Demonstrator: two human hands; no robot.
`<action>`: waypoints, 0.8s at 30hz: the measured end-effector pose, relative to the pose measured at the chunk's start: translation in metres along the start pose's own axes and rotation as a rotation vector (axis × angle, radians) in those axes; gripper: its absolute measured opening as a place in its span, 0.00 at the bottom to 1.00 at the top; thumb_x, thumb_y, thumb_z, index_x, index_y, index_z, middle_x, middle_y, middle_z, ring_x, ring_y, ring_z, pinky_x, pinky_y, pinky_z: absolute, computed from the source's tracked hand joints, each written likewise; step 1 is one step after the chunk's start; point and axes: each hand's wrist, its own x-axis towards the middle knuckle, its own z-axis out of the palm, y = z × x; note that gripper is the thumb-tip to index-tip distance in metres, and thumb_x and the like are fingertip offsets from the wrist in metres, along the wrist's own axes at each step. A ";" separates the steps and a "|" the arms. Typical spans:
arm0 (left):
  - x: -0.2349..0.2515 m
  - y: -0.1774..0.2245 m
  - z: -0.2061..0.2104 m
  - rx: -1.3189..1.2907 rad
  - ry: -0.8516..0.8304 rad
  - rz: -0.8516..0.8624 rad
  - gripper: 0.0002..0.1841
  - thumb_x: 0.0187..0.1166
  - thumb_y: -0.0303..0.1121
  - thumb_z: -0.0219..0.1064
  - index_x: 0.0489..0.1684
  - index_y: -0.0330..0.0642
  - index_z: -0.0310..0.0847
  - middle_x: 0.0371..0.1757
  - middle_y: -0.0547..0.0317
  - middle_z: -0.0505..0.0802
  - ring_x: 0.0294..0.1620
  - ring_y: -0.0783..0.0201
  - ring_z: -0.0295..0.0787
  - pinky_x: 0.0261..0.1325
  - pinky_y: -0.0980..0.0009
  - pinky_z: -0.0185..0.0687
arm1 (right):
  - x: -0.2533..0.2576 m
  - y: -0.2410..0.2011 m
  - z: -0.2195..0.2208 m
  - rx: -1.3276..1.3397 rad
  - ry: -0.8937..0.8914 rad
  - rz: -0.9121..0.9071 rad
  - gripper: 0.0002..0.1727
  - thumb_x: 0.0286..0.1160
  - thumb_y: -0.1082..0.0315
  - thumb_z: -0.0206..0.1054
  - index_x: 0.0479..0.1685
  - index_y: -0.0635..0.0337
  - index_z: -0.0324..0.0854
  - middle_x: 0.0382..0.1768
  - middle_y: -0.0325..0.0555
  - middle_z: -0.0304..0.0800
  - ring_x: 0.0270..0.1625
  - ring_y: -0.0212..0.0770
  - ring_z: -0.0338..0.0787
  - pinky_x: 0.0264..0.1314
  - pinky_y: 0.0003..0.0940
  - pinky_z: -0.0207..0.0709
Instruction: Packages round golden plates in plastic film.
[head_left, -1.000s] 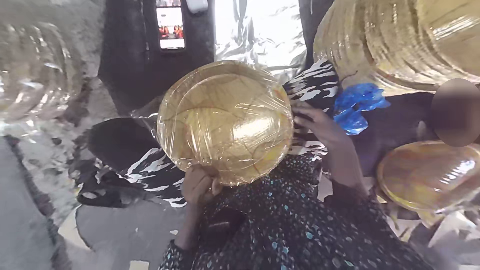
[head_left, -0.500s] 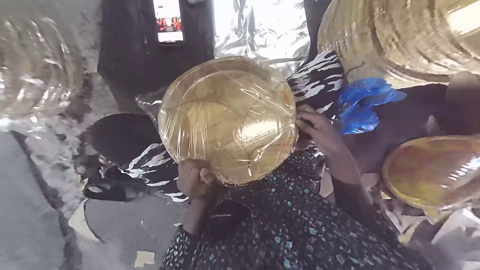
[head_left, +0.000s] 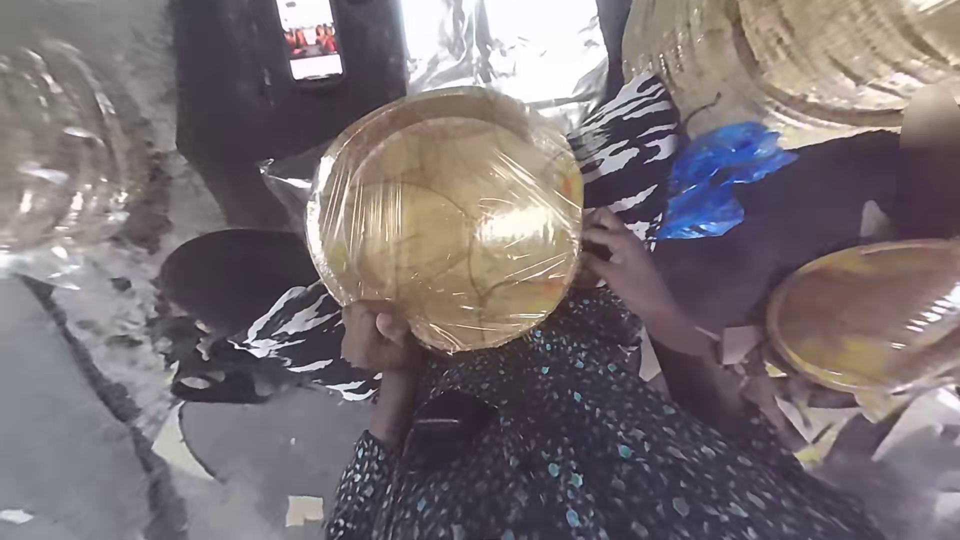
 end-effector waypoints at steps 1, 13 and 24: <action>0.001 -0.001 0.003 -0.012 0.006 -0.008 0.33 0.93 0.50 0.44 0.14 0.34 0.70 0.17 0.53 0.79 0.26 0.70 0.81 0.36 0.77 0.77 | -0.001 -0.001 0.001 -0.011 0.035 -0.015 0.09 0.69 0.82 0.67 0.46 0.76 0.86 0.58 0.59 0.81 0.57 0.39 0.83 0.60 0.31 0.80; 0.000 -0.009 0.041 -0.128 0.027 -0.066 0.31 0.91 0.46 0.46 0.13 0.34 0.71 0.19 0.58 0.81 0.28 0.78 0.81 0.37 0.82 0.75 | 0.017 -0.011 0.025 -0.117 0.488 -0.032 0.11 0.82 0.75 0.59 0.49 0.73 0.86 0.53 0.59 0.82 0.48 0.40 0.85 0.51 0.31 0.80; 0.002 -0.012 0.052 -0.082 0.106 -0.120 0.32 0.92 0.50 0.46 0.15 0.36 0.71 0.17 0.62 0.77 0.23 0.78 0.78 0.31 0.82 0.74 | 0.017 -0.014 -0.013 0.112 0.010 0.168 0.12 0.83 0.74 0.53 0.41 0.65 0.84 0.66 0.53 0.81 0.60 0.38 0.85 0.57 0.38 0.83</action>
